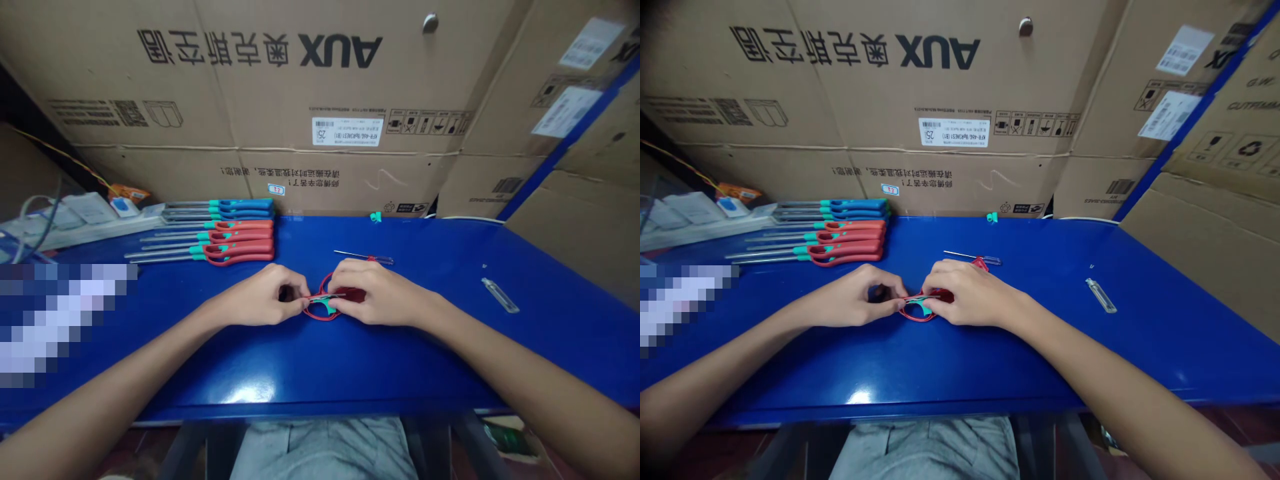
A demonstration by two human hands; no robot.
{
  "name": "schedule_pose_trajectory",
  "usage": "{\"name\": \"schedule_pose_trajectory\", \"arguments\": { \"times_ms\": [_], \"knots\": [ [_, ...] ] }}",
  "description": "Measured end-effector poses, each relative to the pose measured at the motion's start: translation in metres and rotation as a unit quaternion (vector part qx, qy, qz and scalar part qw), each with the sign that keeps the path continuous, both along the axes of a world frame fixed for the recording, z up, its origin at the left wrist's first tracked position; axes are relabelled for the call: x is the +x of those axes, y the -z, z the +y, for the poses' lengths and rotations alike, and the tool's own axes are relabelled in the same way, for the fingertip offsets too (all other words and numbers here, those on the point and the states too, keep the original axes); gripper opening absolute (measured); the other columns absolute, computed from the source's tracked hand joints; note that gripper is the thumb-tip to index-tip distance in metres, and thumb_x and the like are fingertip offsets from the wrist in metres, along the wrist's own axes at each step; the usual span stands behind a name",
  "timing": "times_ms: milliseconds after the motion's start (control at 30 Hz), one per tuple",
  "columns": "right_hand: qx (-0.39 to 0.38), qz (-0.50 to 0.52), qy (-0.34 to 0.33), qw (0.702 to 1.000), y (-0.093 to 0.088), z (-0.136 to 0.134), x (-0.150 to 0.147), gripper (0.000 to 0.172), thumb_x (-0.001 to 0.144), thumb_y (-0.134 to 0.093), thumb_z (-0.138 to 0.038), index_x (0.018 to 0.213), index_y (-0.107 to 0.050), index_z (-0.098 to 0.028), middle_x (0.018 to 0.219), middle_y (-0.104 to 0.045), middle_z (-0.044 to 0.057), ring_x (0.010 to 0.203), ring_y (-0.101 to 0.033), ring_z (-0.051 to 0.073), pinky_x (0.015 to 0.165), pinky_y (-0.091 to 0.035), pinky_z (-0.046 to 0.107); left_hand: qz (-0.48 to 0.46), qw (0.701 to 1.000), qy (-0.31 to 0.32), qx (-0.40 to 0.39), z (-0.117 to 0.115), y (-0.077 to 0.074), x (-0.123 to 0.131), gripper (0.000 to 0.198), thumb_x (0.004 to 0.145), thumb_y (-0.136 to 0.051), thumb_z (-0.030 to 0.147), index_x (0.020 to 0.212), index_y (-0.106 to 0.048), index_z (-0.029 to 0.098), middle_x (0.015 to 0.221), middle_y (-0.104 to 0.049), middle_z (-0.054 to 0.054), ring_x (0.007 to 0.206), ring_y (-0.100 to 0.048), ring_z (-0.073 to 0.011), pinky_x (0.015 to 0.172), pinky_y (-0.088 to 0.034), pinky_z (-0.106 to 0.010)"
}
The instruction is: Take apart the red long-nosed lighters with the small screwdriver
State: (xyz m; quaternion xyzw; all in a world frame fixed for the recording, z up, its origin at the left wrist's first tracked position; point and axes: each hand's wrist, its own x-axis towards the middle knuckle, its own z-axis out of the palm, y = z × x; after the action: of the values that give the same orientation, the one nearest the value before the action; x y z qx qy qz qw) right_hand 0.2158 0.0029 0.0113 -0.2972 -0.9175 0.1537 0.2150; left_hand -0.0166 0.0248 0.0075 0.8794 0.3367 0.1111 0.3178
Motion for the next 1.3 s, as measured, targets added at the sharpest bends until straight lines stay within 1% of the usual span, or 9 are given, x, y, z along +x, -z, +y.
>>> {"name": "schedule_pose_trajectory", "arguments": {
  "times_ms": [233,367,567,733,867,1000,1100,1200,1300],
  "knots": [
    [-0.007,0.003,-0.014,1.000,-0.0002,-0.0010,0.0009,0.008,0.085,-0.059,-0.015,0.086,-0.067,-0.014,0.090,-0.065,0.007,0.081,-0.060,0.016,0.074,-0.048,0.029,0.010,1.000,0.000,0.010,0.0003,-0.0030,0.0009,0.024,0.087,-0.054,0.031,0.089,-0.072,0.014,0.075,-0.071,-0.003,0.065,-0.059,-0.0141,0.058,-0.042,-0.022],
    [-0.008,0.003,-0.012,1.000,-0.0002,-0.0013,0.0009,0.009,0.086,-0.057,-0.017,0.085,-0.066,-0.015,0.088,-0.065,0.006,0.079,-0.060,0.016,0.073,-0.047,0.028,0.009,1.000,0.004,0.002,-0.0001,-0.0035,0.0002,0.024,0.087,-0.056,0.032,0.091,-0.072,0.014,0.077,-0.072,-0.004,0.067,-0.060,-0.0145,0.059,-0.043,-0.022],
    [-0.008,0.006,0.019,1.000,0.0003,-0.0021,0.0004,0.009,0.085,-0.054,-0.013,0.087,-0.062,-0.015,0.083,-0.064,0.003,0.071,-0.055,0.012,0.063,-0.043,0.025,0.012,1.000,0.014,0.005,-0.0002,-0.0038,-0.0006,0.026,0.089,-0.056,0.034,0.097,-0.071,0.014,0.082,-0.072,-0.005,0.070,-0.062,-0.0152,0.062,-0.044,-0.022],
    [-0.029,-0.006,0.009,1.000,-0.0020,-0.0025,0.0002,0.015,0.083,-0.052,-0.008,0.089,-0.063,-0.016,0.087,-0.065,0.004,0.073,-0.057,0.013,0.065,-0.043,0.024,0.012,1.000,0.016,0.020,-0.0002,-0.0036,-0.0008,0.026,0.089,-0.055,0.033,0.097,-0.071,0.014,0.083,-0.072,-0.006,0.070,-0.062,-0.0156,0.063,-0.044,-0.022],
    [-0.021,0.001,-0.003,1.000,-0.0008,-0.0016,0.0002,0.020,0.080,-0.052,-0.004,0.090,-0.064,-0.016,0.086,-0.065,0.004,0.073,-0.057,0.013,0.066,-0.043,0.025,0.014,0.999,0.014,0.026,-0.0004,-0.0033,-0.0012,0.025,0.090,-0.055,0.032,0.096,-0.071,0.014,0.082,-0.072,-0.006,0.069,-0.062,-0.0155,0.062,-0.044,-0.023],
    [-0.021,0.002,-0.013,1.000,0.0013,-0.0002,0.0010,0.018,0.079,-0.052,-0.004,0.084,-0.065,-0.016,0.083,-0.065,0.004,0.073,-0.057,0.013,0.066,-0.042,0.025,0.019,0.999,0.009,0.031,-0.0017,-0.0041,-0.0005,0.025,0.090,-0.053,0.031,0.096,-0.071,0.013,0.080,-0.072,-0.005,0.067,-0.061,-0.0148,0.060,-0.042,-0.022],
    [-0.027,-0.002,-0.005,1.000,0.0030,0.0008,0.0018,0.014,0.078,-0.054,-0.005,0.079,-0.063,-0.016,0.080,-0.064,0.003,0.069,-0.055,0.012,0.063,-0.041,0.024,0.018,0.999,0.012,0.036,-0.0022,-0.0046,0.0002,0.026,0.091,-0.052,0.030,0.094,-0.070,0.013,0.076,-0.070,-0.004,0.064,-0.059,-0.0138,0.058,-0.041,-0.022],
    [-0.031,0.001,0.003,1.000,0.0043,0.0010,0.0021,0.011,0.078,-0.055,-0.006,0.078,-0.063,-0.015,0.080,-0.063,0.003,0.066,-0.053,0.011,0.060,-0.039,0.024,0.011,0.999,0.018,0.033,-0.0012,-0.0042,0.0004,0.026,0.091,-0.052,0.030,0.095,-0.072,0.013,0.079,-0.071,-0.004,0.066,-0.059,-0.0137,0.059,-0.041,-0.022],
    [-0.031,0.006,0.006,0.999,0.0042,0.0002,0.0018,0.010,0.078,-0.056,-0.007,0.078,-0.061,-0.015,0.078,-0.063,0.002,0.064,-0.052,0.011,0.059,-0.038,0.023,0.003,1.000,0.011,0.010,0.0011,-0.0029,0.0001,0.027,0.091,-0.053,0.031,0.095,-0.073,0.014,0.082,-0.072,-0.005,0.070,-0.060,-0.0146,0.061,-0.042,-0.022]
  ]
}}
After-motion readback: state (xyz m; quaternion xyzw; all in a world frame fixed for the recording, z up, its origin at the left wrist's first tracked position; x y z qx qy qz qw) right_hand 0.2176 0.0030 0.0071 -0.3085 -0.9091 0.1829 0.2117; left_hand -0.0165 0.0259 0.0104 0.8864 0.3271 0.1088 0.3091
